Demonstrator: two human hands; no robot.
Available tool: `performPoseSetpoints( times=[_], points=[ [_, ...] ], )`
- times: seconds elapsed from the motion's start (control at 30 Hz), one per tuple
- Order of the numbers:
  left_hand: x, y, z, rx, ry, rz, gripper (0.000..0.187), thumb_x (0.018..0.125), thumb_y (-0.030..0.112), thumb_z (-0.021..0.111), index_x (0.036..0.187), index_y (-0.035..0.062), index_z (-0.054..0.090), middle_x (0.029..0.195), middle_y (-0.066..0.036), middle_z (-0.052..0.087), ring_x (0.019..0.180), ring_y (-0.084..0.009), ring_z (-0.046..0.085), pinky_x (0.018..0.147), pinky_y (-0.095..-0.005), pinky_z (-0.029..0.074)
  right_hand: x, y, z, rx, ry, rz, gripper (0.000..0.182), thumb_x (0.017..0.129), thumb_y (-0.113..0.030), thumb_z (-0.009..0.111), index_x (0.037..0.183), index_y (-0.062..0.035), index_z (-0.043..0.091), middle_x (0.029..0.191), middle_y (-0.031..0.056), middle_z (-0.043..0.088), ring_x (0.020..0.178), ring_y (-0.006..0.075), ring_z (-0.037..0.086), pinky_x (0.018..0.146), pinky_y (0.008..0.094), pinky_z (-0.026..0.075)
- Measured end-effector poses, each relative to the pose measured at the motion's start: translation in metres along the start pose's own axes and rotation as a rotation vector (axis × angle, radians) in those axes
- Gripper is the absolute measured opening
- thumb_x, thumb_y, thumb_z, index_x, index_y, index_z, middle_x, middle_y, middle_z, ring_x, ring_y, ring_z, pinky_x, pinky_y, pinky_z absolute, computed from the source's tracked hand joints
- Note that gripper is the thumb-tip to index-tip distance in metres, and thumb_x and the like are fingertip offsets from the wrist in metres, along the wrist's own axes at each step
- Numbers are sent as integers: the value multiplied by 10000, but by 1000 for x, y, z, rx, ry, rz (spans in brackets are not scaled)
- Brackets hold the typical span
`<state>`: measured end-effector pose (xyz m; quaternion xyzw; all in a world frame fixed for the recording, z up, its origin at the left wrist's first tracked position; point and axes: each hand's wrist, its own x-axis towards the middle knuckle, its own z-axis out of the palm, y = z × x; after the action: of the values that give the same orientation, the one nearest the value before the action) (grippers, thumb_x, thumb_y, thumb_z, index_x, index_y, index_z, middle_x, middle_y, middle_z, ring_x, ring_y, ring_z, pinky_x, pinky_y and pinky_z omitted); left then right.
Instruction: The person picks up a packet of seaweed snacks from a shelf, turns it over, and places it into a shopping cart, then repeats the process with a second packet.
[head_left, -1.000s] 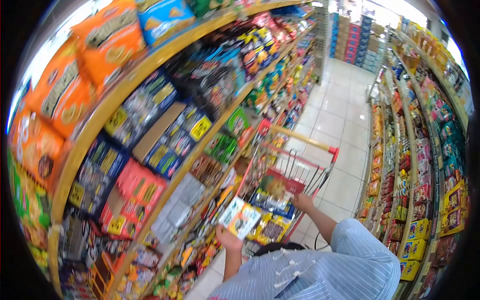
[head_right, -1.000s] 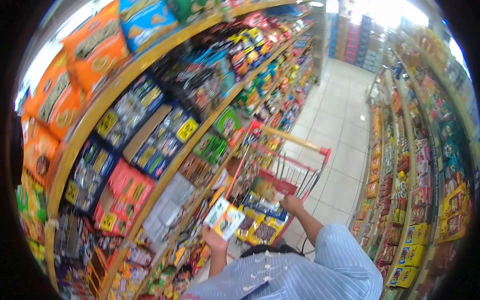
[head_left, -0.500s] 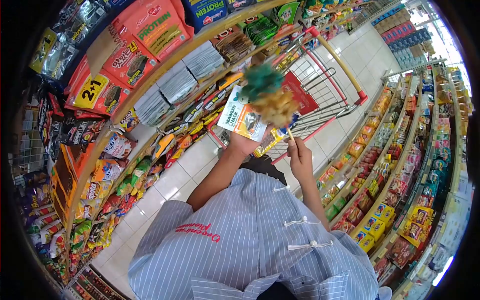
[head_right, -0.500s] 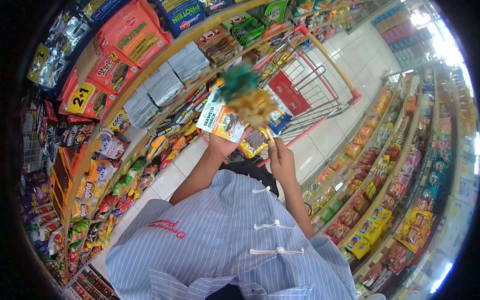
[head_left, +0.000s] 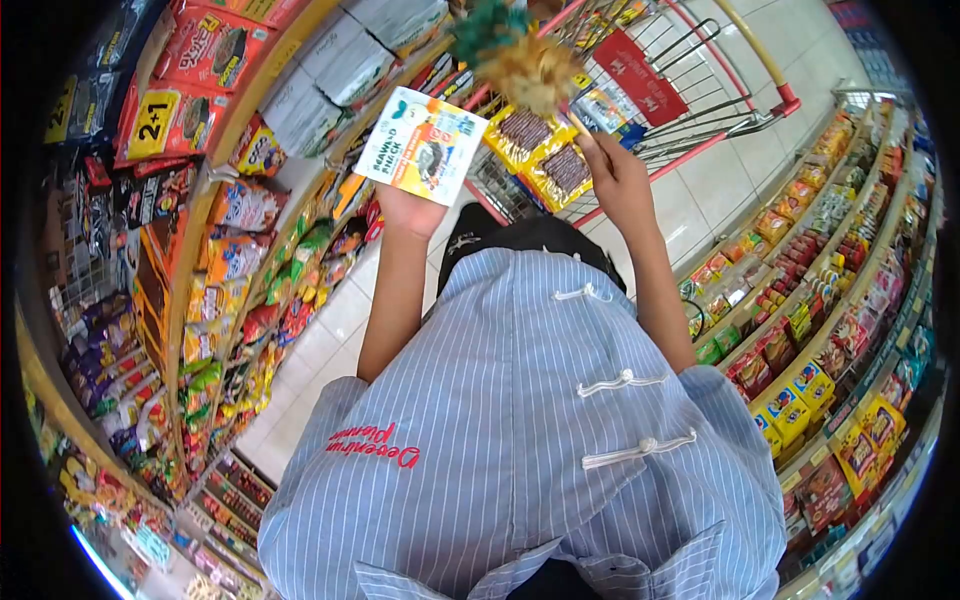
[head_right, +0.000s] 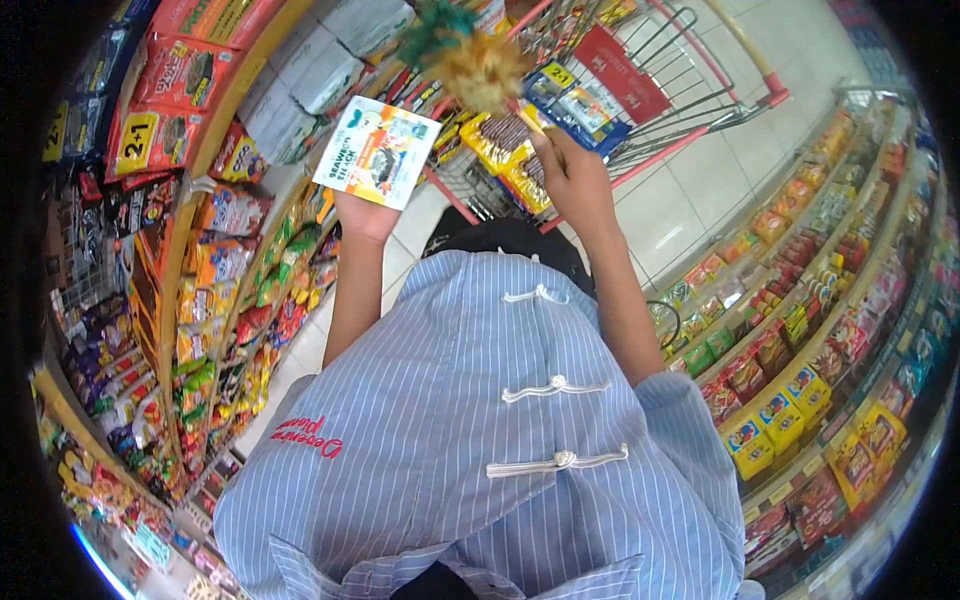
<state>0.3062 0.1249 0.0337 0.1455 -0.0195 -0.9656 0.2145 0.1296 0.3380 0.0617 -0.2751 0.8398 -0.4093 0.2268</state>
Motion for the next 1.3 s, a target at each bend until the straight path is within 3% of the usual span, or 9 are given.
performPoseSetpoints(
  times=[0.17,0.2,0.23,0.3,0.43,0.63,0.77,1.17,1.3],
  points=[
    [-13,-29,17,110,-177,14,587,945,484,418,1336,51,489,1316,-154,547,1234,-374,495,1062,-579,356,-17,-9,-7,63,-366,-364,274,964,-305,544,968,-49,643,662,169,587,595,341,597,554,419,450],
    [-8,-36,-11,193,403,227,603,939,509,417,1333,59,494,1313,-154,547,1250,-378,478,1058,-619,331,-13,-2,-8,-37,-352,-349,275,964,-303,546,971,-46,643,659,172,585,593,341,595,549,416,445],
    [-10,-43,-9,193,413,233,603,939,509,417,1333,59,494,1313,-154,547,1250,-378,478,1058,-619,331,-10,8,-6,-134,-342,-334,275,963,-301,547,974,-44,644,655,176,583,591,342,593,544,414,440],
    [-7,-55,5,35,-184,78,589,972,470,351,1377,53,446,1384,-169,486,1266,-359,472,1084,-547,341,2,36,-11,-39,-243,-223,281,966,-304,546,973,-40,642,637,172,565,560,307,567,530,397,423],
    [-2,-70,13,-43,-1,111,620,967,465,379,1410,32,400,1437,-176,434,1299,-358,444,1090,-494,356,17,34,-32,175,-38,-45,296,975,-303,551,955,-22,642,576,109,462,543,129,369,506,326,350],
    [5,-76,-31,-67,-15,53,540,966,444,396,1313,44,497,1322,-148,541,1231,-315,506,1064,-472,386,3,30,-38,-134,-342,-302,277,957,-297,556,990,-39,653,639,171,586,559,286,593,536,405,423],
    [25,-91,36,85,124,39,611,964,448,385,1415,35,395,1436,-153,440,1288,-333,456,1076,-475,368,31,71,-42,-3,11,68,249,952,-269,587,970,-23,622,614,96,537,552,145,487,526,324,385],
    [66,-136,36,297,255,-162,535,980,393,381,1327,-3,479,1352,-183,520,1206,-318,534,1058,-452,398,30,45,-46,856,-51,378,200,843,-220,734,901,-55,637,662,-70,528,537,4,393,480,194,275],
    [69,-131,27,302,513,-147,499,997,393,349,1326,36,464,1267,-154,551,1233,-285,489,1075,-479,353,34,58,-54,744,384,36,177,874,-194,697,901,-36,623,677,-40,542,550,26,433,479,212,340]
  ],
)
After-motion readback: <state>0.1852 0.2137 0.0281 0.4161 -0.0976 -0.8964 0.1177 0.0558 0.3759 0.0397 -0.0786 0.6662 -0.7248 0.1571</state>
